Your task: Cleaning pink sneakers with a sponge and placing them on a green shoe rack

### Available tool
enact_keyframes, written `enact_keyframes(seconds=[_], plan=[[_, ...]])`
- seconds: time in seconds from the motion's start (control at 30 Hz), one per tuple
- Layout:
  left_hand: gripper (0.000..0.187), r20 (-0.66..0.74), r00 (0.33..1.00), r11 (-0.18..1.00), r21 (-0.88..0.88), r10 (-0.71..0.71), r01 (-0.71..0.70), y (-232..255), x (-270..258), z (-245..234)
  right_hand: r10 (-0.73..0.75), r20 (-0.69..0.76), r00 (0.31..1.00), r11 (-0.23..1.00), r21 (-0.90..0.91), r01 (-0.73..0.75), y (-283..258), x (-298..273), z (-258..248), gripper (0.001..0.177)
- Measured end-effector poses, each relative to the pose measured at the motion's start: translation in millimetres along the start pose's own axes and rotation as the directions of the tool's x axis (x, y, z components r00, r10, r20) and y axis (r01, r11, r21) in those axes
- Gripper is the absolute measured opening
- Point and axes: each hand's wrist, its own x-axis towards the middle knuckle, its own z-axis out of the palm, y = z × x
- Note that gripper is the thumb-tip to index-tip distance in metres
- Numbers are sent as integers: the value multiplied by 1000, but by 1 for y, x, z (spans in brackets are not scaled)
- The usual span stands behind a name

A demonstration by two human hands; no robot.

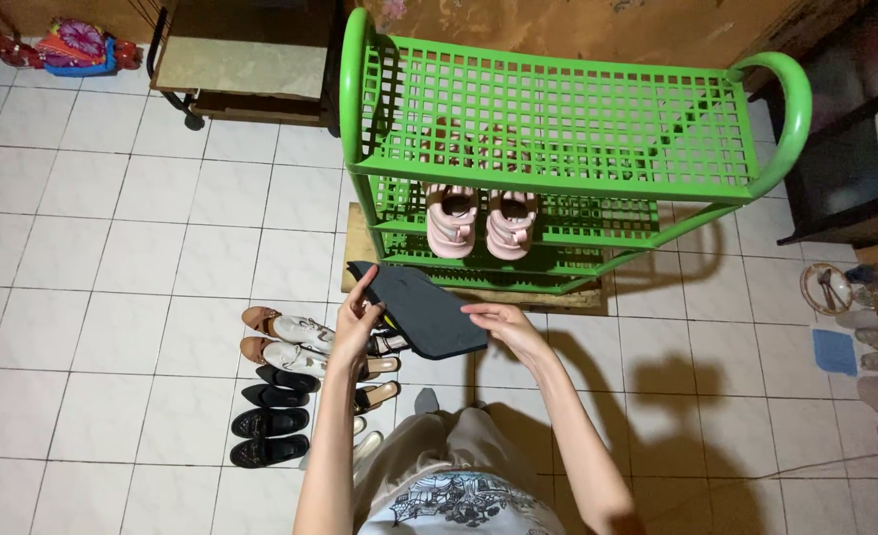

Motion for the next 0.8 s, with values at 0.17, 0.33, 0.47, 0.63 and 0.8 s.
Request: enact_keyframes(seconds=[0.17,0.33,0.47,0.63,0.8], plan=[[71,-32,998,996,-75,-49,46,30,-10,15,-58,54,997,993,108,52,-32,-26,6,54],[69,-33,997,987,-146,-72,67,20,-9,18,-114,-6,993,989,92,114,-35,-32,17,75],[71,-42,997,987,-148,-65,58,24,-9,23,-216,12,976,961,180,210,-17,-23,12,72],[72,2,1000,986,-165,-19,19,5,-4,17,-82,40,996,996,49,80,-11,-22,6,73],[74,79,996,999,-20,-39,40,10,-8,25,50,96,994,994,-102,-40,21,-1,-3,56]])
